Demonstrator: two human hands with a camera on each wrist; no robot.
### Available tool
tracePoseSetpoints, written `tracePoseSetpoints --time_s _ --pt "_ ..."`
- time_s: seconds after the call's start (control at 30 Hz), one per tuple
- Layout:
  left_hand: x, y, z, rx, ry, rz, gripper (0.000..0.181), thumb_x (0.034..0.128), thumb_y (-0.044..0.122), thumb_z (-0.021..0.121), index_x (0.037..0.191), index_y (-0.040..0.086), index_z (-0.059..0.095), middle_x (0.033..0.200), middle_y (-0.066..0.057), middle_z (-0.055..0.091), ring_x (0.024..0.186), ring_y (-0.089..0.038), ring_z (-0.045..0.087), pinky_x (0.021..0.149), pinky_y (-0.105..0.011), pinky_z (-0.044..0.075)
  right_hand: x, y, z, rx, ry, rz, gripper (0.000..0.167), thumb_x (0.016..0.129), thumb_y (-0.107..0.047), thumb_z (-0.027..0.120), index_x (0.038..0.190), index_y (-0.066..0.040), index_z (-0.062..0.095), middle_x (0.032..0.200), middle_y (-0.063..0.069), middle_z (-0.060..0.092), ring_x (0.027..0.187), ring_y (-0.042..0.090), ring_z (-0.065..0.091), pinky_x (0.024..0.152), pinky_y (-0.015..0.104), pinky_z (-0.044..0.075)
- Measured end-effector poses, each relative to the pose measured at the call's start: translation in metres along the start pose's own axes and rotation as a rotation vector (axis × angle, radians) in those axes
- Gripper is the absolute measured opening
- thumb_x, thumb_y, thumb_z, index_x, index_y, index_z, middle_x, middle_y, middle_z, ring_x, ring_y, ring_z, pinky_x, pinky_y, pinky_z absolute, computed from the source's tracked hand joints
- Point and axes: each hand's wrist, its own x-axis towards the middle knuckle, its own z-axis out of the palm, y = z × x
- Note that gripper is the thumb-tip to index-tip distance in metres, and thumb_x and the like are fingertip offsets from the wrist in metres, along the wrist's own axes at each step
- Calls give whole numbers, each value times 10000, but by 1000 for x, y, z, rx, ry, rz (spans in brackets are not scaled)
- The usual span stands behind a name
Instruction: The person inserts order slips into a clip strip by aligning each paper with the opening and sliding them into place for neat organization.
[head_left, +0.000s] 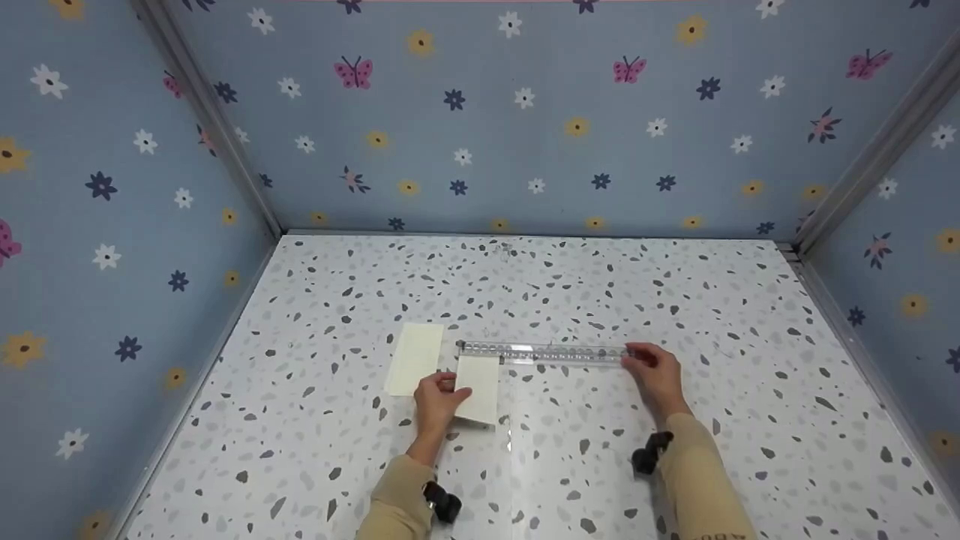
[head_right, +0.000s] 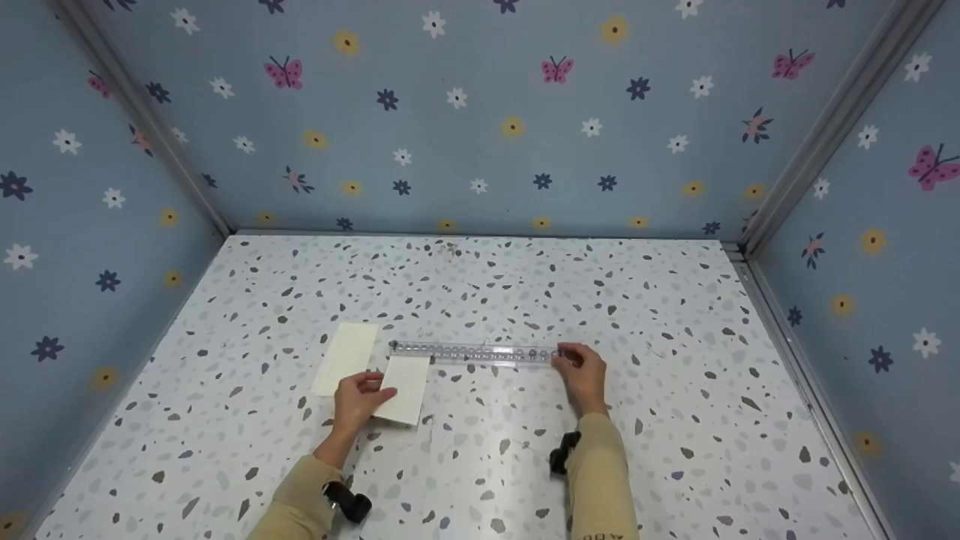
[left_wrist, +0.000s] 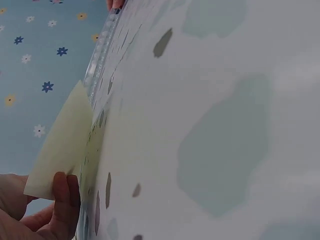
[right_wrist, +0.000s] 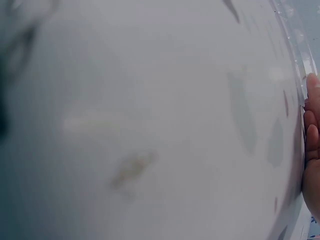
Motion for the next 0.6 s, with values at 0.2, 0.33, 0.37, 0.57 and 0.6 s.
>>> tracePoseSetpoints --time_s 0.2,0.33,0.37,0.57,0.6 --pt "1 2 1 13 -19 10 317 676 11 727 953 -83 604 744 -128 628 653 -200 598 586 -305 483 0 0 0 36 9 -29 350 769 -171 680 1101 -94 601 1062 78 568 912 188 494 789 307 381" --pt "1 3 2 38 -26 5 317 682 22 724 957 -76 601 761 -127 632 673 -204 601 601 -317 481 0 -1 0 43 10 -32 337 767 -149 679 1091 -89 606 1063 78 572 913 186 496 787 300 382" --pt "2 3 3 43 -26 -4 317 681 29 726 957 -69 603 767 -124 633 681 -204 601 608 -318 480 0 -1 0 41 9 -28 338 768 -147 677 1093 -91 604 1064 75 570 916 185 495 790 301 380" --pt "5 3 6 73 -30 -27 330 673 58 736 959 -46 608 764 -100 630 678 -192 594 619 -321 468 0 -2 0 49 8 0 336 771 -143 671 1098 -108 600 1065 64 564 930 187 491 806 315 378" --pt "5 3 7 79 -30 -27 330 671 60 738 957 -44 609 755 -96 628 669 -189 590 615 -320 464 0 -2 0 52 9 5 333 771 -141 671 1095 -112 601 1062 60 563 928 186 491 805 313 379"
